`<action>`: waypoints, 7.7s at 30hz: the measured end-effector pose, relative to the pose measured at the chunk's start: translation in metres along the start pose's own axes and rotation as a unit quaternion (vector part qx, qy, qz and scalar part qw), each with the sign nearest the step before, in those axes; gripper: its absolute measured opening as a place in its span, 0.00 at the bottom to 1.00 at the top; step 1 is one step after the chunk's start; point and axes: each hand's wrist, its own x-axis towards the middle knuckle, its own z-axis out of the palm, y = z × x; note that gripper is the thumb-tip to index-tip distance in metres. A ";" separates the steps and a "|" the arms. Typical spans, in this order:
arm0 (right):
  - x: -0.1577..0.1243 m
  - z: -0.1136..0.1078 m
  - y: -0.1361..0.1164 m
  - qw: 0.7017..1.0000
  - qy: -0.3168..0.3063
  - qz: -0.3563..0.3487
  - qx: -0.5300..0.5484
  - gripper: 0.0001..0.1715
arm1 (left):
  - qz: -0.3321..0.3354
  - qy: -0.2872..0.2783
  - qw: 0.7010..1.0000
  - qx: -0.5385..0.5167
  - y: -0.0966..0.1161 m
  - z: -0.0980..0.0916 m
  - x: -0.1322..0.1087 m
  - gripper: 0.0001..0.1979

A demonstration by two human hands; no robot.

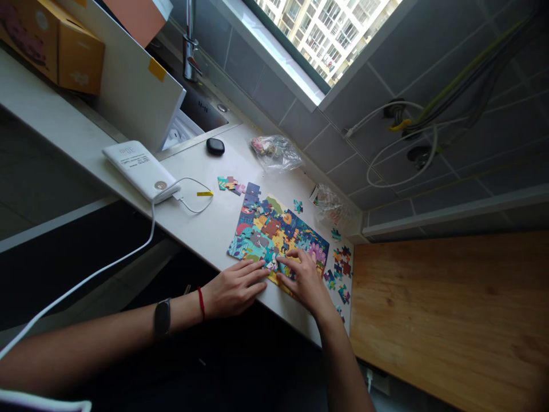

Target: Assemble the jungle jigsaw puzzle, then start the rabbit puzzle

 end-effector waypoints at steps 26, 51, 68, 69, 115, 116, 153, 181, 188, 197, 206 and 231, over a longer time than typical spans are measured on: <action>-0.093 0.065 0.001 0.968 0.240 0.077 -0.003 0.24 | 0.003 -0.019 0.999 0.031 0.000 -0.003 -0.001 0.14; -0.116 0.066 0.046 0.946 0.305 -0.062 0.096 0.18 | -0.050 -0.127 0.987 0.091 0.015 -0.008 0.033 0.22; -0.125 0.071 0.065 0.781 0.460 0.112 0.408 0.18 | -0.014 -0.151 0.987 0.054 0.014 0.002 0.062 0.17; -0.126 0.072 0.066 0.776 0.455 0.112 0.421 0.19 | -0.019 -0.136 0.989 0.049 0.014 0.002 0.062 0.17; -0.123 0.059 0.057 0.757 0.487 0.173 0.401 0.33 | -0.051 -0.056 0.994 0.078 0.022 0.007 0.061 0.11; -0.122 0.058 0.057 0.756 0.487 0.171 0.402 0.33 | -0.051 -0.057 0.994 0.078 0.022 0.007 0.061 0.11; -0.121 0.056 0.052 0.775 0.423 0.110 0.456 0.34 | -0.037 -0.061 0.994 0.081 0.016 0.010 0.058 0.10; -0.120 0.065 0.060 0.802 0.396 0.094 0.437 0.31 | -0.225 -0.072 0.954 0.186 -0.080 -0.053 0.077 0.28; -0.119 0.064 0.059 0.804 0.392 0.100 0.437 0.32 | -0.253 -0.147 0.939 0.183 -0.123 -0.038 0.069 0.38; -0.119 0.065 0.060 0.805 0.391 0.105 0.434 0.32 | -0.218 -0.159 0.943 0.194 -0.117 -0.029 0.068 0.41; -0.119 0.064 0.060 0.808 0.387 0.103 0.432 0.33 | -0.218 -0.136 0.950 0.178 -0.111 -0.032 0.071 0.35; -0.118 0.062 0.059 0.805 0.388 0.105 0.436 0.34 | -0.243 -0.101 0.960 0.099 -0.140 -0.047 0.126 0.26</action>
